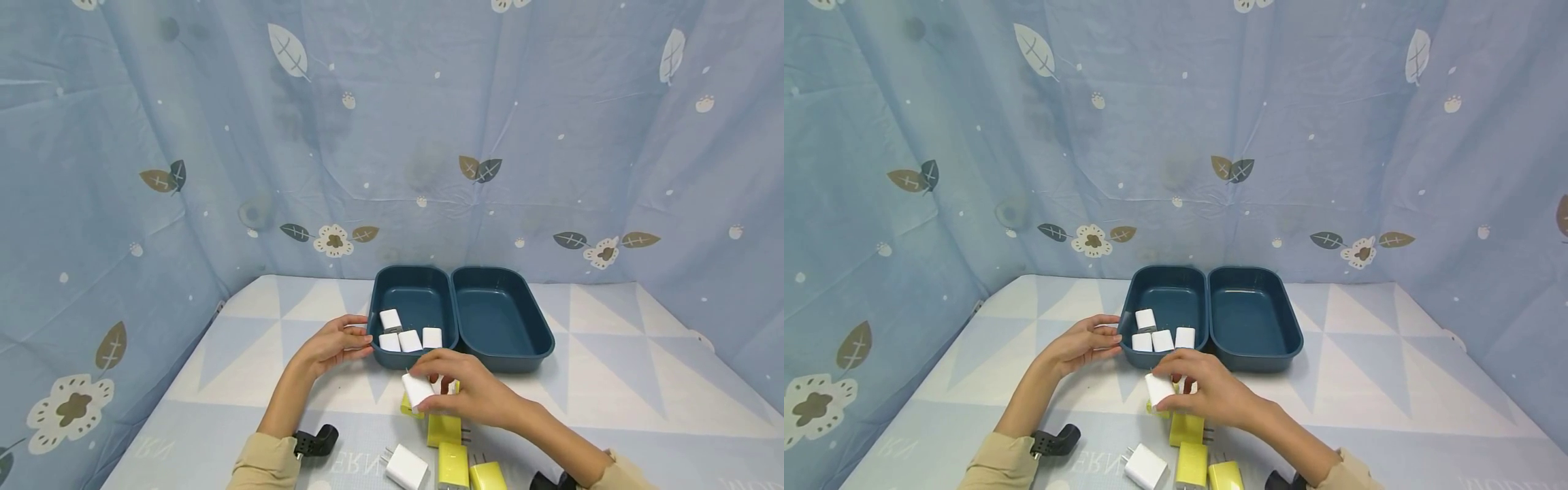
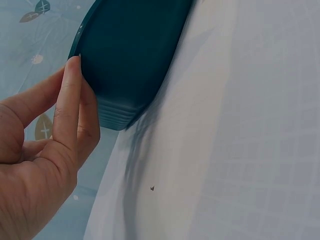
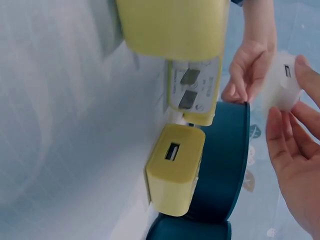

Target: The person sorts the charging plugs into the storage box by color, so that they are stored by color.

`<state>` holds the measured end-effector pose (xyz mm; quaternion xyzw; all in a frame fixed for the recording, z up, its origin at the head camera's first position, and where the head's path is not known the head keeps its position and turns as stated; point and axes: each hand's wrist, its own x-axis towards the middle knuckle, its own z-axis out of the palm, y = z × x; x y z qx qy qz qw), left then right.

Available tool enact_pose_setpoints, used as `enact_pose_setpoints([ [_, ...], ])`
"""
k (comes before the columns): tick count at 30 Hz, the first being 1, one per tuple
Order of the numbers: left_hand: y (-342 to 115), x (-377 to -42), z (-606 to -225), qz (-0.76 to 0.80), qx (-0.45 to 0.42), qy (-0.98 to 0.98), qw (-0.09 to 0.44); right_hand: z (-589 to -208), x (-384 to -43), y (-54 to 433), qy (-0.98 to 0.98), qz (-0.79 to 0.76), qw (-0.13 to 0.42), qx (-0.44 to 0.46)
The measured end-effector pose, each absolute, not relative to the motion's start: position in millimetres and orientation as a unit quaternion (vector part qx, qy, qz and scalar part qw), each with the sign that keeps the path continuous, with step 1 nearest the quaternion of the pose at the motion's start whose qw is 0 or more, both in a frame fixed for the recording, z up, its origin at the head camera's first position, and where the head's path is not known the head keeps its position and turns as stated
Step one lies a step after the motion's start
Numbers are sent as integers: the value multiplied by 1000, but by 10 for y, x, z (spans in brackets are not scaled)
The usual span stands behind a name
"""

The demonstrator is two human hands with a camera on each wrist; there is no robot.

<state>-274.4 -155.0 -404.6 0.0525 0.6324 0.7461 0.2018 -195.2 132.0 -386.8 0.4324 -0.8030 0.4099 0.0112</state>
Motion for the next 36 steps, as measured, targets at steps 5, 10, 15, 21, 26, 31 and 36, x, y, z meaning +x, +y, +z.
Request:
enact_pose_setpoints([
  [5,-1562,-2752,-4051,744,56,633,205,-3895,-2032,1334,-796,431,68,419],
  [10,-1565,-2745,-4041,744,56,634,204,-3894,-2141,1342,-799,438,105,399],
  [15,-1562,-2731,-4032,746,54,631,205,-3902,-2250,1338,-809,437,118,376],
  [21,-1559,-2736,-4027,748,52,630,204,-3911,-2372,1333,-820,428,128,358],
  [26,-1552,-2731,-4019,746,50,632,203,-3920,-2453,1338,-829,426,123,340],
  [31,-1546,-2736,-4022,747,47,630,205,-3933,-2528,1341,-835,427,119,328],
  [36,-1546,-2747,-4028,749,45,629,204,-3927,-2619,1329,-837,427,122,320],
])
